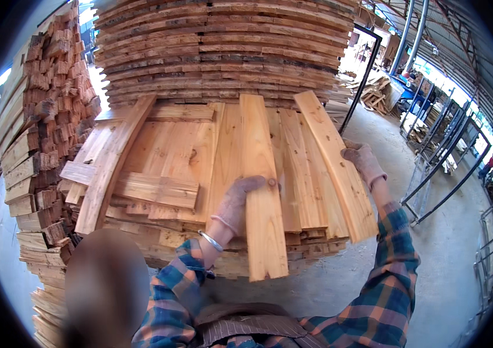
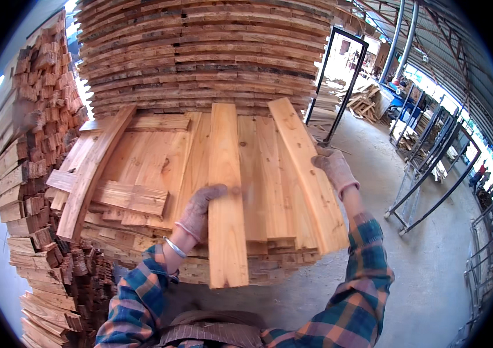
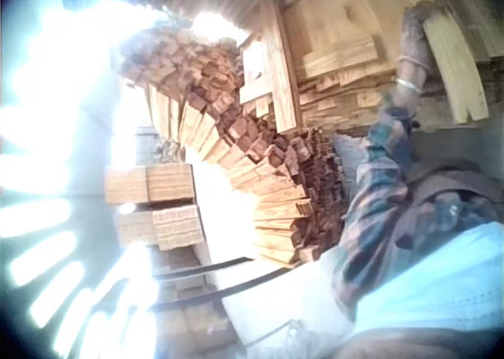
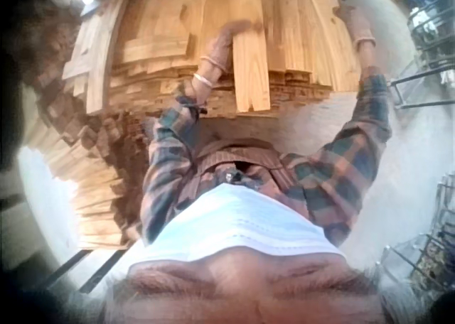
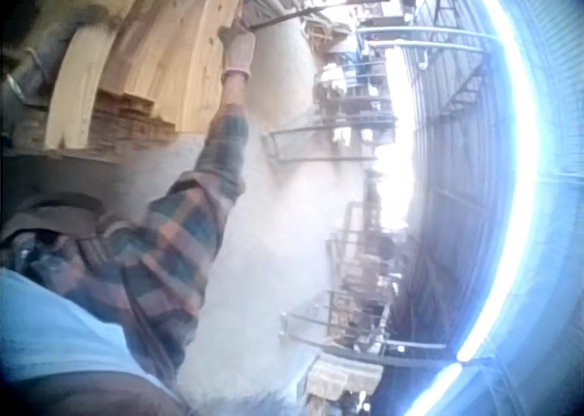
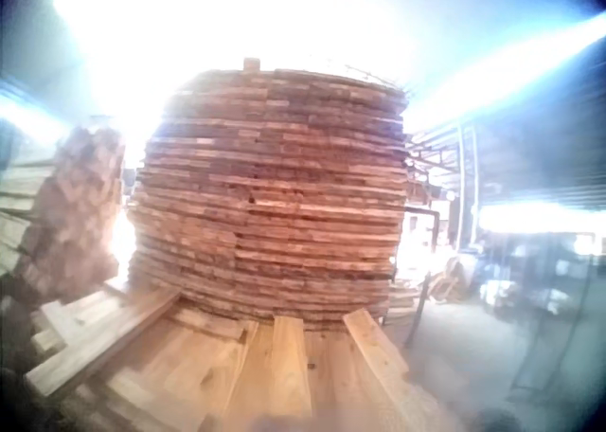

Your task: The person repeatedly picks up wooden planks from a large pile and places them onto a growing stack. The person handles the planks one at a time or in small groups, aligning them on the stack. The task continues throughout the clip with the stack increasing in height.

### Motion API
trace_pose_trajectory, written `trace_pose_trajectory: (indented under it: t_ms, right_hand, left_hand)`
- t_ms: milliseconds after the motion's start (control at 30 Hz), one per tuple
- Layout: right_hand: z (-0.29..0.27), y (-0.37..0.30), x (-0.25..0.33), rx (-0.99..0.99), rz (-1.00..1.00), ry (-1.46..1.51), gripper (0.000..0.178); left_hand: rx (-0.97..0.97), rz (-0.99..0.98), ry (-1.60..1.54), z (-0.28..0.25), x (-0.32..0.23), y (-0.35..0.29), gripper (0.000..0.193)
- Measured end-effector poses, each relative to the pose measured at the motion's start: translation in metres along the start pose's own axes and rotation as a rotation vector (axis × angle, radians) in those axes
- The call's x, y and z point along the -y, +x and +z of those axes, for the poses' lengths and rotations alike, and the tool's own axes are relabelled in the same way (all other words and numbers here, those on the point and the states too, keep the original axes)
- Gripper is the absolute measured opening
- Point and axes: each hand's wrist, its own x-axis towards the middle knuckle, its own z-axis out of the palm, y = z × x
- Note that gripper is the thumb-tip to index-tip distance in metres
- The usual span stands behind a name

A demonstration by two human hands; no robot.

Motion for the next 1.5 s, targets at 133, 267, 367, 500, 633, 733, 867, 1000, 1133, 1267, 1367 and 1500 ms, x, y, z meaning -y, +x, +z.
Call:
trace_pose_trajectory:
  t_ms: [133,267,367,500,633,733,867,1000,1133,1267,1367,1500]
  right_hand:
    - [0.018,0.008,-0.068,-0.207,-0.047,-0.915,0.056]
    - [0.013,0.005,-0.063,-0.105,0.078,-0.881,0.065]
    - [0.025,0.010,-0.037,-0.063,0.080,-0.871,0.063]
    - [0.026,0.013,-0.036,-0.116,0.113,-0.916,0.060]
    - [0.026,0.018,-0.043,-0.078,0.120,-0.922,0.060]
    - [0.034,0.024,-0.034,-0.062,0.200,-0.973,0.061]
    - [0.026,0.023,-0.051,-0.068,0.033,-0.928,0.059]
    - [0.029,-0.033,-0.019,-0.207,-0.098,-0.998,0.062]
    - [0.096,-0.062,0.027,0.386,-0.463,-0.221,0.078]
    - [0.119,-0.096,0.081,0.361,-0.416,-0.413,0.086]
    - [0.082,-0.063,0.078,0.346,-0.534,-0.301,0.084]
    - [0.030,0.013,0.045,0.400,-0.511,-0.652,0.083]
  left_hand:
    - [-0.210,0.002,0.100,0.011,-0.002,0.005,0.034]
    - [-0.158,-0.050,0.038,-0.008,0.010,0.021,0.044]
    - [-0.198,-0.038,0.023,0.002,0.002,0.010,0.043]
    - [-0.209,-0.054,0.037,0.009,0.006,0.015,0.040]
    - [-0.266,-0.038,0.085,0.006,0.008,0.013,0.041]
    - [-0.263,-0.001,0.022,-0.007,0.017,0.015,0.042]
    - [-0.135,0.012,-0.004,-0.002,0.008,0.006,0.039]
    - [-0.210,0.060,0.014,0.006,0.013,0.022,0.029]
    - [-0.228,0.152,-0.028,-0.010,0.016,0.022,0.036]
    - [-0.228,0.185,0.206,0.006,0.006,0.025,0.043]
    - [-0.024,0.233,0.650,-0.010,-0.042,0.009,0.056]
    - [-0.405,0.587,1.390,-0.067,-0.102,-0.018,0.064]
